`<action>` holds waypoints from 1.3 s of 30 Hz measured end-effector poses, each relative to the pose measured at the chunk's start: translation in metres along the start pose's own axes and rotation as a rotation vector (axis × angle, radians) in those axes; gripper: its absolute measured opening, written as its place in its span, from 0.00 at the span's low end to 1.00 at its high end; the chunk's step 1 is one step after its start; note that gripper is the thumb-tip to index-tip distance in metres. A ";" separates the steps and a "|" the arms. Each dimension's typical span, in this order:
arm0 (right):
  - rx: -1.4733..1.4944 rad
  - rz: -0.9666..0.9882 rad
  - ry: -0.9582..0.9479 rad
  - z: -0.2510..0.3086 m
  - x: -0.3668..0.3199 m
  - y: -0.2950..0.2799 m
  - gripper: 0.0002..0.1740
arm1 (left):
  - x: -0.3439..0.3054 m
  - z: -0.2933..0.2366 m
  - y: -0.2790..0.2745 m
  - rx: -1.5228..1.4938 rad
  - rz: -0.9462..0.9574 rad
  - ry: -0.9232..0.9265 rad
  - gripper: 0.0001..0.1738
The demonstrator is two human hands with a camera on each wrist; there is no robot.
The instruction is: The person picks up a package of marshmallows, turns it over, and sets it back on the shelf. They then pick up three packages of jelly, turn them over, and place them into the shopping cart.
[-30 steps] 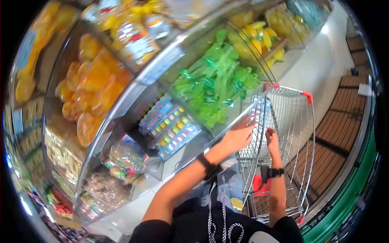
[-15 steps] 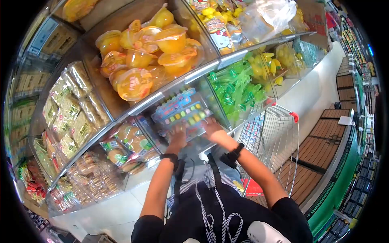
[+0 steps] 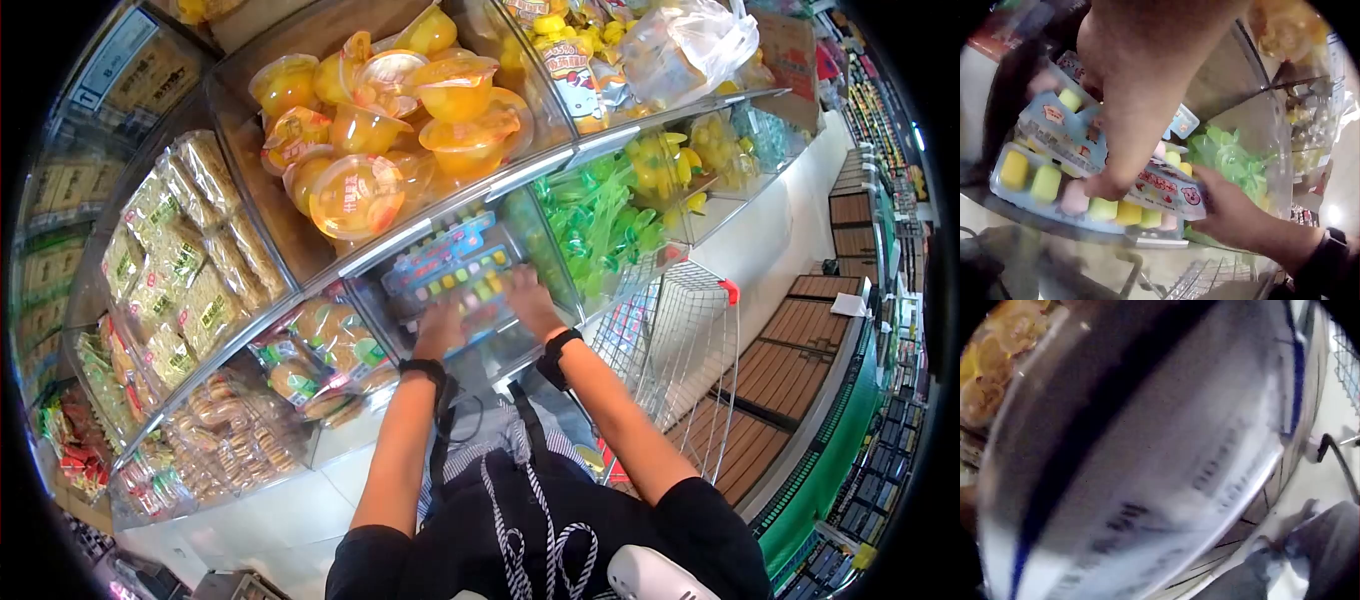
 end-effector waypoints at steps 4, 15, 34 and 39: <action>0.192 0.001 -0.058 0.001 0.004 -0.026 0.27 | 0.004 0.009 0.000 -0.113 0.049 0.077 0.60; 1.100 -0.219 0.247 0.033 -0.017 -0.081 0.29 | -0.054 -0.020 -0.083 -0.907 0.027 -0.012 0.52; 2.202 -0.272 0.323 0.099 -0.085 -0.241 0.17 | -0.142 -0.080 -0.180 -1.314 -0.021 0.314 0.25; 2.201 -0.239 0.238 0.115 -0.092 -0.265 0.17 | -0.162 -0.087 -0.206 -1.271 -0.061 0.325 0.30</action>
Point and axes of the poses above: each hand's wrist, its own x-axis towards the middle knuckle, its own y-axis out of the palm, z = x × y, the point moved 1 cm from there along x, towards the middle knuckle, and after that the axes turned 14 degrees about x, right-handed, at the moved point
